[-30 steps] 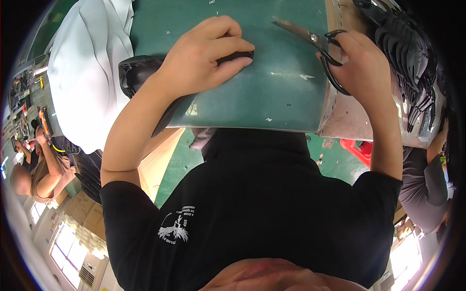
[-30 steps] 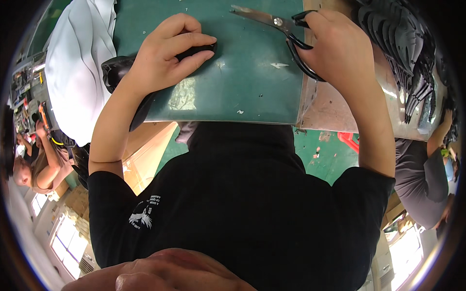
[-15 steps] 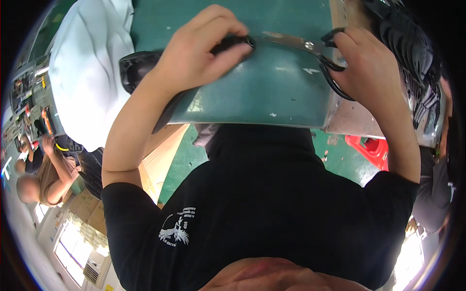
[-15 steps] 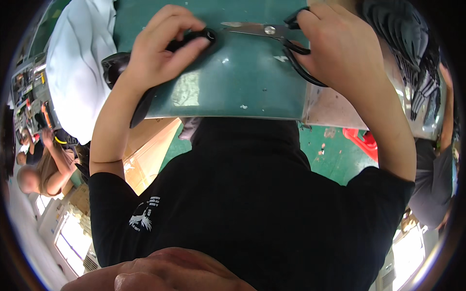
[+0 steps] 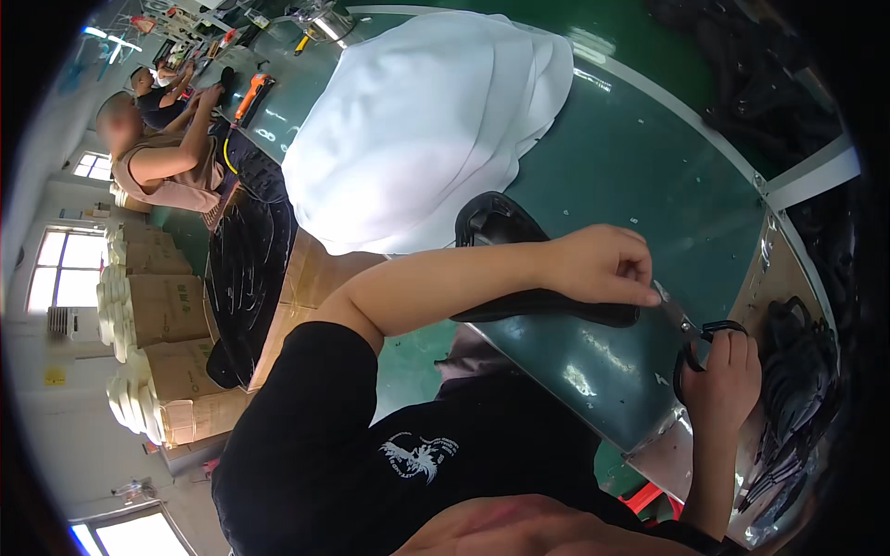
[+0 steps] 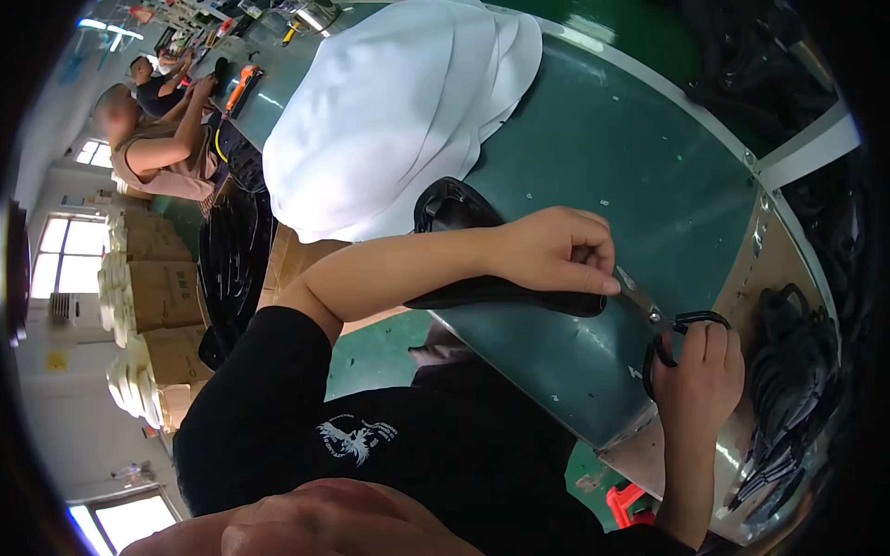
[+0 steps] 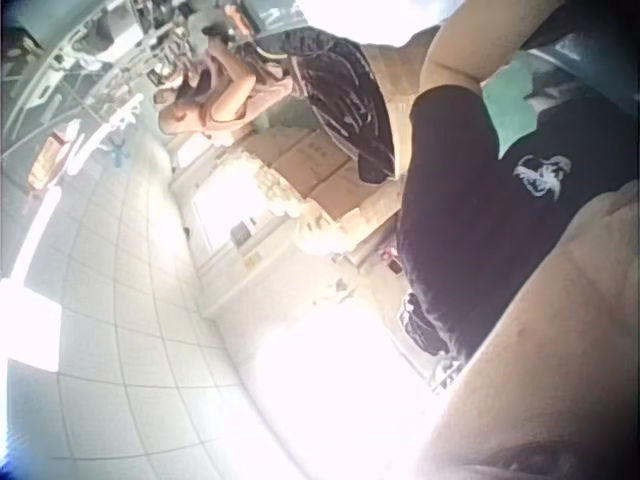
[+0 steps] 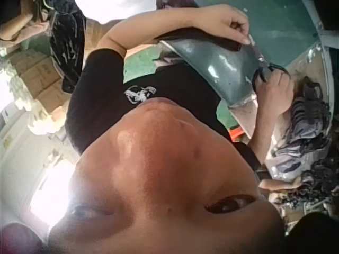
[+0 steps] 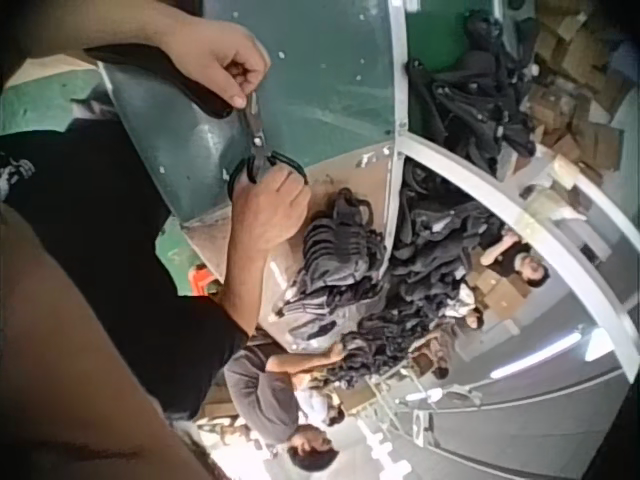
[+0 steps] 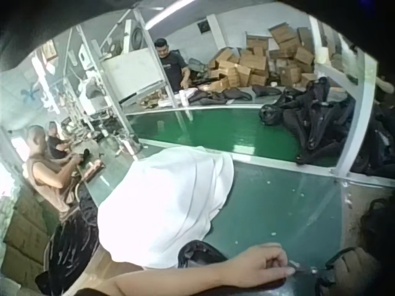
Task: Trimming excess material from bicycle saddles using scissors.
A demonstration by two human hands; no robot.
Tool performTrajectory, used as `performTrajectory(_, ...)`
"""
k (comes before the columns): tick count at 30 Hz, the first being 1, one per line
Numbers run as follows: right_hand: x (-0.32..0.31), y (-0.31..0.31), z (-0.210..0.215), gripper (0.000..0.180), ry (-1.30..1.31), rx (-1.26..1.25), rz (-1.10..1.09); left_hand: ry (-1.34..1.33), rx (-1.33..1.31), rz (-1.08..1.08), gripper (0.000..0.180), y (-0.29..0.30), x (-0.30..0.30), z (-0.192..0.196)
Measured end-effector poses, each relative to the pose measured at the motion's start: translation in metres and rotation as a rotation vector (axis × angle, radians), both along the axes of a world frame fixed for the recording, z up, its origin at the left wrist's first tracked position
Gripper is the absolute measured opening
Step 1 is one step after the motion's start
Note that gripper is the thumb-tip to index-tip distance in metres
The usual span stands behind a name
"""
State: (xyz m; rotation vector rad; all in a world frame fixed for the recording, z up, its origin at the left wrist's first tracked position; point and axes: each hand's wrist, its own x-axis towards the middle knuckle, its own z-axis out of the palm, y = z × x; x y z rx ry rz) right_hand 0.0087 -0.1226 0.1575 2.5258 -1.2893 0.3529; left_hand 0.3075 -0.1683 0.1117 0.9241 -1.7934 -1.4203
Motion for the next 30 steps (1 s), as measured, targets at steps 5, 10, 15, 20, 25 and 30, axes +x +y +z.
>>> performTrajectory(5,0.009,-0.003,0.010,0.033,0.065,-0.108,0.004,0.050,-0.111,-0.028,0.023,-0.004,-0.001,-0.006)
performTrajectory(10,0.014,-0.001,0.010,0.036,0.120,-0.185,0.008,0.170,-0.033,-0.048,0.019,-0.004,0.002,-0.014)
performTrajectory(15,0.006,0.005,0.010,0.036,0.125,-0.203,0.026,0.115,-0.013,-0.066,0.017,-0.001,0.005,-0.010)
performTrajectory(20,-0.022,0.008,0.001,0.034,0.047,-0.137,-0.114,0.142,-0.224,0.080,0.017,-0.001,0.003,-0.009)
performTrajectory(25,-0.040,0.015,-0.013,0.038,-0.167,0.152,-0.236,0.038,-0.360,0.055,0.015,0.003,0.000,-0.014)
performTrajectory(30,-0.038,0.023,-0.025,0.044,-0.472,0.448,-0.359,0.150,-0.329,0.152,0.008,0.010,-0.011,0.005)
